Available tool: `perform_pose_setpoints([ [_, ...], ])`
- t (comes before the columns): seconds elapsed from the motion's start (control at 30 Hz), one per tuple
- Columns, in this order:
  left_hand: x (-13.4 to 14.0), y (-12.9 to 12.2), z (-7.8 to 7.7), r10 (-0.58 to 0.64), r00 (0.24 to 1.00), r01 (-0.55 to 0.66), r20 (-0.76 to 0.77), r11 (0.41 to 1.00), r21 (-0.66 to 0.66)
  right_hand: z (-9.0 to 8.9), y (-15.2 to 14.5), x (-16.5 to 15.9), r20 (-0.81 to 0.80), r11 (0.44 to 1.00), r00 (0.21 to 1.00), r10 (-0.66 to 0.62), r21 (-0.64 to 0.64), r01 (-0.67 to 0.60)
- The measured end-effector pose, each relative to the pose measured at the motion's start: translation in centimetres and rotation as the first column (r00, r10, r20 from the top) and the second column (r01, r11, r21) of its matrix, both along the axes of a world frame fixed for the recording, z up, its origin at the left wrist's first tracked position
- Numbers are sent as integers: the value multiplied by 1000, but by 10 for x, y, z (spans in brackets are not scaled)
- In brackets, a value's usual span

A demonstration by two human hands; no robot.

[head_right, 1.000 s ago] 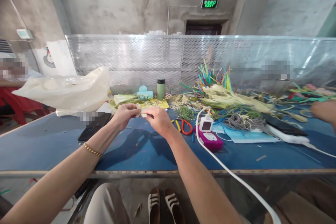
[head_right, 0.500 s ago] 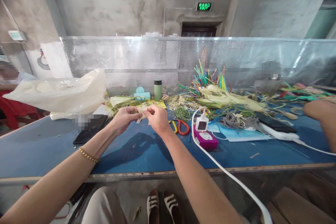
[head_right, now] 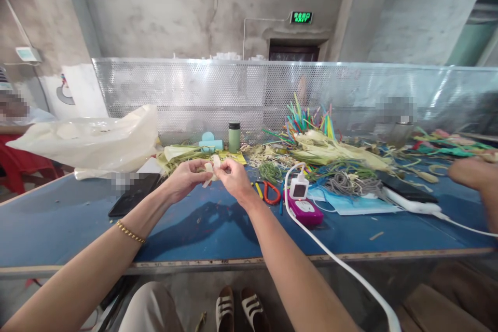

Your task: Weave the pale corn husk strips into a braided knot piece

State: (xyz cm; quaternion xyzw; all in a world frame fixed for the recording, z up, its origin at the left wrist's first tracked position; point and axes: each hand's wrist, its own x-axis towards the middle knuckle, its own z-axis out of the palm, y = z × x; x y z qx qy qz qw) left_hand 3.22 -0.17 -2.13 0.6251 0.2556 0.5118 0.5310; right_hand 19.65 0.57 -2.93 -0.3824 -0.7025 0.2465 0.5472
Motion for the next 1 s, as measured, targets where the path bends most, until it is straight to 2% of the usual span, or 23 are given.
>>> perform_pose_setpoints([
  [0.23, 1, -1, 0, 6, 1000, -6, -10, 1000, -16, -8, 7, -3, -5, 985, 989, -147, 85, 147],
  [0.47, 2, -1, 0, -9, 1000, 8, -23, 1000, -17, -7, 5, -4, 52, 954, 968, -247, 187, 234],
  [0.63, 3, -1, -1, -18, 1000, 18, 16, 999, -30, -6, 3, -5, 75, 939, 957, -282, 226, 259],
  [0.77, 3, -2, -1, -3, 1000, 3, -21, 1000, -3, -7, 3, -6, 75, 943, 961, -267, 225, 244],
  [0.93, 3, 1, -3, 101, 994, -100, -41, 995, 22, -7, 2, -6, 66, 958, 972, -225, 197, 209],
  [1.0, 3, 1, -3, 97, 994, -97, -42, 995, 12, -7, 2, -6, 62, 961, 973, -221, 181, 207],
])
